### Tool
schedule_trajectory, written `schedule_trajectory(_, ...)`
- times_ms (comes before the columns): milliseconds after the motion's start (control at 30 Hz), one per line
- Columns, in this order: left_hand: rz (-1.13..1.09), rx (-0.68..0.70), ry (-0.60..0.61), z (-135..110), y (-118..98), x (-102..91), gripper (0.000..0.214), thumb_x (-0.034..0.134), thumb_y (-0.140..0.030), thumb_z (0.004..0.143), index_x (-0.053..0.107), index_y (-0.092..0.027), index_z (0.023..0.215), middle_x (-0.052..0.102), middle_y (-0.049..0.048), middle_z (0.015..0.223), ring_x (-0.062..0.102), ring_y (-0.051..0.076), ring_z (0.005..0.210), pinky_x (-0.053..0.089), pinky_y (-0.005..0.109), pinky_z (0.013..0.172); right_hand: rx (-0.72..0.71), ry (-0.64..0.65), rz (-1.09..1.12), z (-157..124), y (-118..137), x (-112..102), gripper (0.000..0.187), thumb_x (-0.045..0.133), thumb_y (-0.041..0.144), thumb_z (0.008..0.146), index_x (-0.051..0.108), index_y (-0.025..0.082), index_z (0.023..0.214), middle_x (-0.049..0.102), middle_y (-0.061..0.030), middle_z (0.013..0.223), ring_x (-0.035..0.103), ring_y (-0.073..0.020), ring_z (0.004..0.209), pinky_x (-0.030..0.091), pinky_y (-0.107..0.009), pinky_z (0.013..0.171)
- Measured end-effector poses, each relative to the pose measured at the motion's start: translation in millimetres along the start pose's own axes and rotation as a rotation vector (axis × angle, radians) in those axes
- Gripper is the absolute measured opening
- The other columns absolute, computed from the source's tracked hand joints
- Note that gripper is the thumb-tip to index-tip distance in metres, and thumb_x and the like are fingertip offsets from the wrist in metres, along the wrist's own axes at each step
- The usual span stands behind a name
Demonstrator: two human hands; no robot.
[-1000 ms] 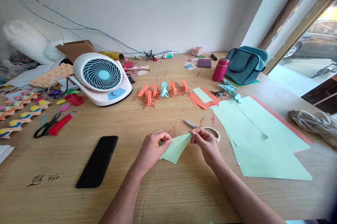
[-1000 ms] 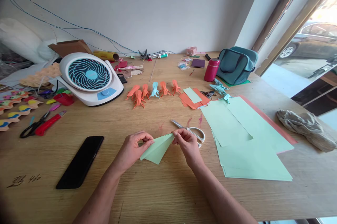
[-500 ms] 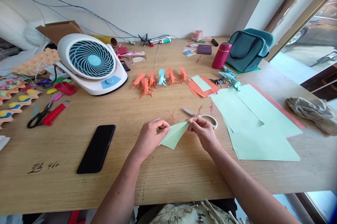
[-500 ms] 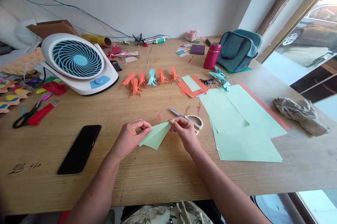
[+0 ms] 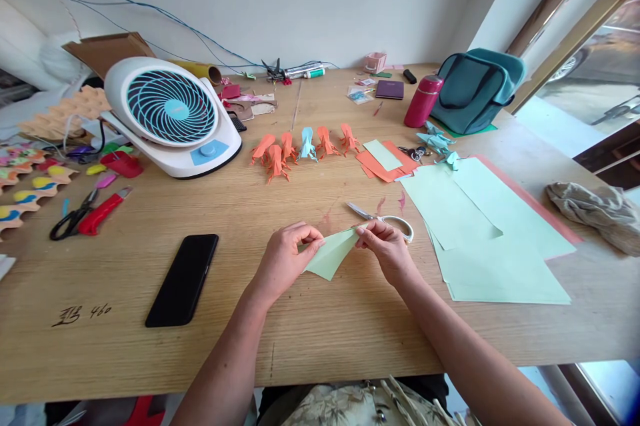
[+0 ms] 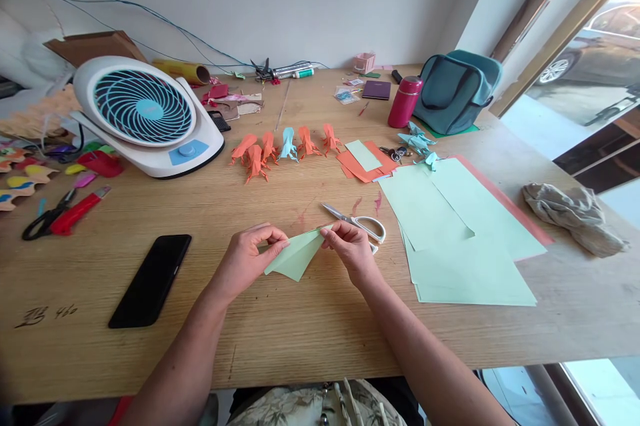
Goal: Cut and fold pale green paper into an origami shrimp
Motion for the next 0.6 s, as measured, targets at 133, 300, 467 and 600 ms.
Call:
schedule_trajectory(133, 0.002, 0.005, -0.003, 0.3, -1.1, -0.8, 0.015, 0.061, -0.015, 0.089, 0.065, -0.019, 0.075, 0.064, -0.0025, 0.075, 0.059, 0.011, 0.070, 0.043, 0.022, 0.069, -0.007, -0.008, 0.001, -0.3, 1.7, 0.0, 0.027, 0.078, 0.044, 0.077, 0.068, 0.021, 0.067, 0.063, 0.0004, 0.064, 0.052, -0.0128, 0.065, 0.043, -0.028, 0.066)
schedule_trajectory(300, -0.003, 0.009, -0.002, 0.5, -1.7, -1.0, 0.014, 0.062, -0.014, 0.089, 0.065, -0.019, 0.076, 0.065, -0.0027, 0.076, 0.059, 0.011, 0.071, 0.043, 0.022, 0.070, -0.010, -0.018, -0.001, -1.1, 3.3, -0.1, 0.029, 0.079, 0.044, 0.076, 0.068, 0.020, 0.066, 0.063, 0.0003, 0.064, 0.053, -0.0131, 0.066, 0.043, -0.028, 0.067)
schedule_trajectory(467, 0.001, 0.005, 0.008, -0.2, -0.6, 1.1, 0.014, 0.061, -0.016, 0.090, 0.066, -0.020, 0.077, 0.065, -0.0023, 0.076, 0.060, 0.011, 0.071, 0.043, 0.022, 0.069, -0.007, -0.030, 0.009, -2.1, 3.9, 0.4, 0.030, 0.079, 0.045, 0.075, 0.065, 0.020, 0.066, 0.060, 0.0017, 0.061, 0.051, -0.0118, 0.064, 0.042, -0.027, 0.066)
schedule_trajectory(600, 0.006, 0.007, 0.006, -0.5, -1.0, 1.6, 0.014, 0.061, -0.017, 0.090, 0.066, -0.020, 0.078, 0.065, -0.0022, 0.076, 0.060, 0.011, 0.071, 0.043, 0.022, 0.070, 0.004, -0.016, 0.011, -1.8, 3.2, 2.7, 0.030, 0.080, 0.046, 0.074, 0.066, 0.021, 0.068, 0.060, 0.0021, 0.061, 0.052, -0.0118, 0.063, 0.042, -0.027, 0.065)
Point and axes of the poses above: each hand's wrist, its own z-axis towards the middle knuckle, its own x-axis out of the palm, y = z × x, the point moved 7 cm from there along z, towards the middle knuckle
